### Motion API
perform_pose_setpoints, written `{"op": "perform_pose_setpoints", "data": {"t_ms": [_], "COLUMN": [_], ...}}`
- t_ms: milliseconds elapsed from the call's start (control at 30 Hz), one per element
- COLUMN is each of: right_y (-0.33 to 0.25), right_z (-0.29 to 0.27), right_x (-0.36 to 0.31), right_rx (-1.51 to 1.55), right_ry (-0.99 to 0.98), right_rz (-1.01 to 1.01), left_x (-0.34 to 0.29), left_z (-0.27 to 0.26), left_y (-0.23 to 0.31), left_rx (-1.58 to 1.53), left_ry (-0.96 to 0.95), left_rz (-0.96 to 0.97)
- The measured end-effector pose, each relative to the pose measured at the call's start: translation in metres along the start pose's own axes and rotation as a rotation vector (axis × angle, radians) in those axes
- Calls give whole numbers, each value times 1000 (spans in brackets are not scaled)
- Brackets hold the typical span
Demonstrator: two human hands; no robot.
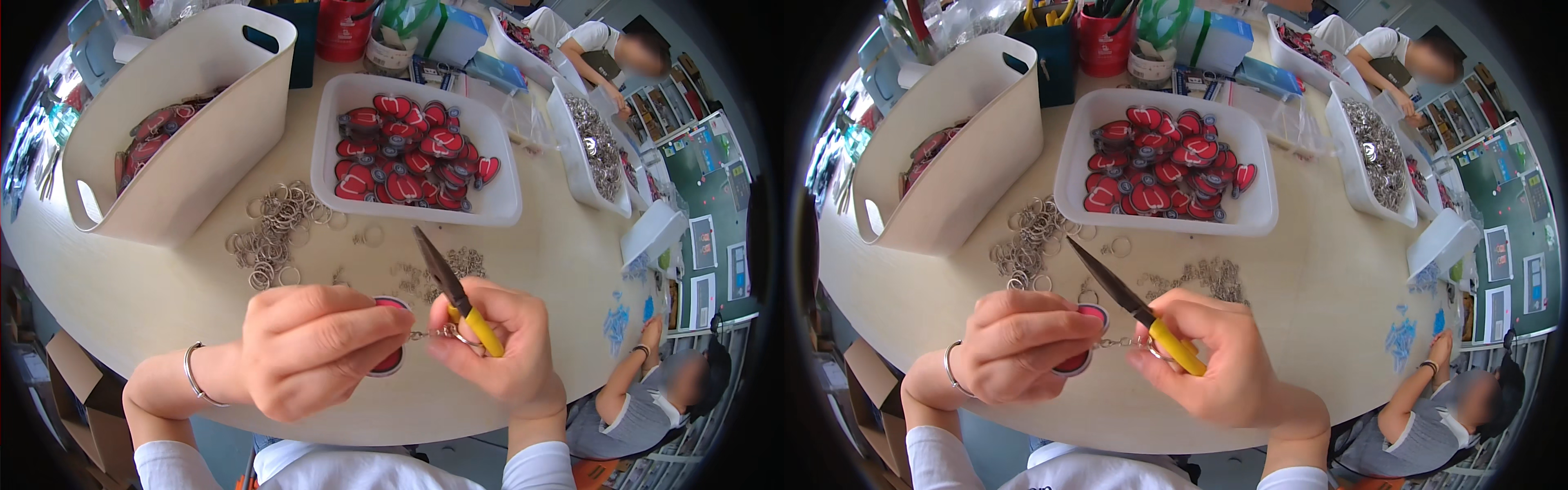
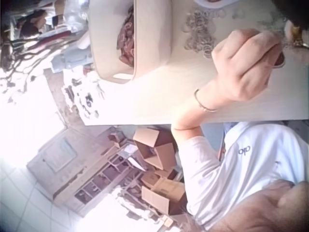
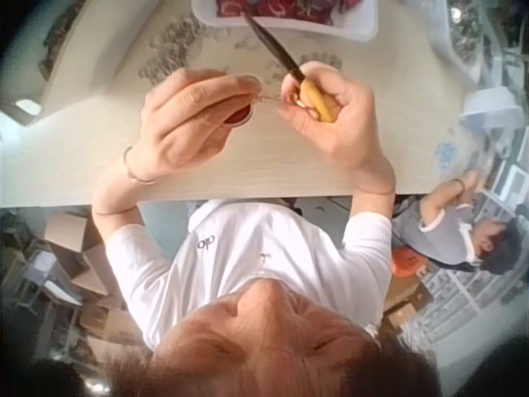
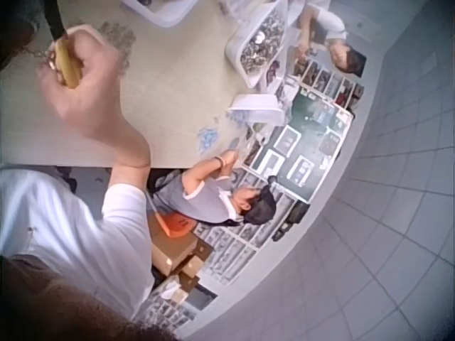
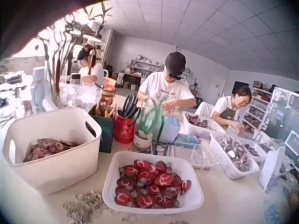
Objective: The person uses pliers to attach metal split rings to red heart-shaped keychains. They pick up a keychain, thread a split ring through the hole, and secure it using the pliers. The finished keychains are placed into a white plastic bin on the table.
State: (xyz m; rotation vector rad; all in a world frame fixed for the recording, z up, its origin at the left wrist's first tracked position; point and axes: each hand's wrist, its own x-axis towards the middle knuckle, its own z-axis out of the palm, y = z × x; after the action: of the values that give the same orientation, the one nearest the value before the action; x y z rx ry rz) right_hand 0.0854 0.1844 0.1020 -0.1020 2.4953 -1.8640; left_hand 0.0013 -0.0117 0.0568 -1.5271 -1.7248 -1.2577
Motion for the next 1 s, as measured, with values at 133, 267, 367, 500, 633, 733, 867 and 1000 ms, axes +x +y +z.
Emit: {"op": "perform_pose_setpoints", "data": {"t_ms": [133, 267, 367, 500, 633, 733, 867, 1000], "right_y": [4, -3, -2, -4, 13, 24, 21, 24], "right_z": [-18, -18, -21, -17, -1, 9, 13, 12], "right_x": [4, 4, 4, 3, 7, 15, 14, 13], "right_rx": [-336, -385, -434, -378, -302, -146, -149, -139], "right_ry": [51, 72, 52, 83, 119, 101, 160, 161], "right_rz": [-406, -384, -370, -381, -224, -159, -311, -386], "left_x": [10, 21, 27, 28, 25, 21, 14, 12], "left_z": [-14, -26, -32, -37, -38, -33, -18, -8], "left_y": [-4, -6, -6, -6, -10, -12, -9, -7], "left_rx": [-97, -167, -197, -213, -235, -291, -378, -390], "left_ry": [-33, 9, 17, 9, 41, 15, -51, -52], "left_rz": [-127, -189, -211, -264, -335, -346, -388, -394]}}
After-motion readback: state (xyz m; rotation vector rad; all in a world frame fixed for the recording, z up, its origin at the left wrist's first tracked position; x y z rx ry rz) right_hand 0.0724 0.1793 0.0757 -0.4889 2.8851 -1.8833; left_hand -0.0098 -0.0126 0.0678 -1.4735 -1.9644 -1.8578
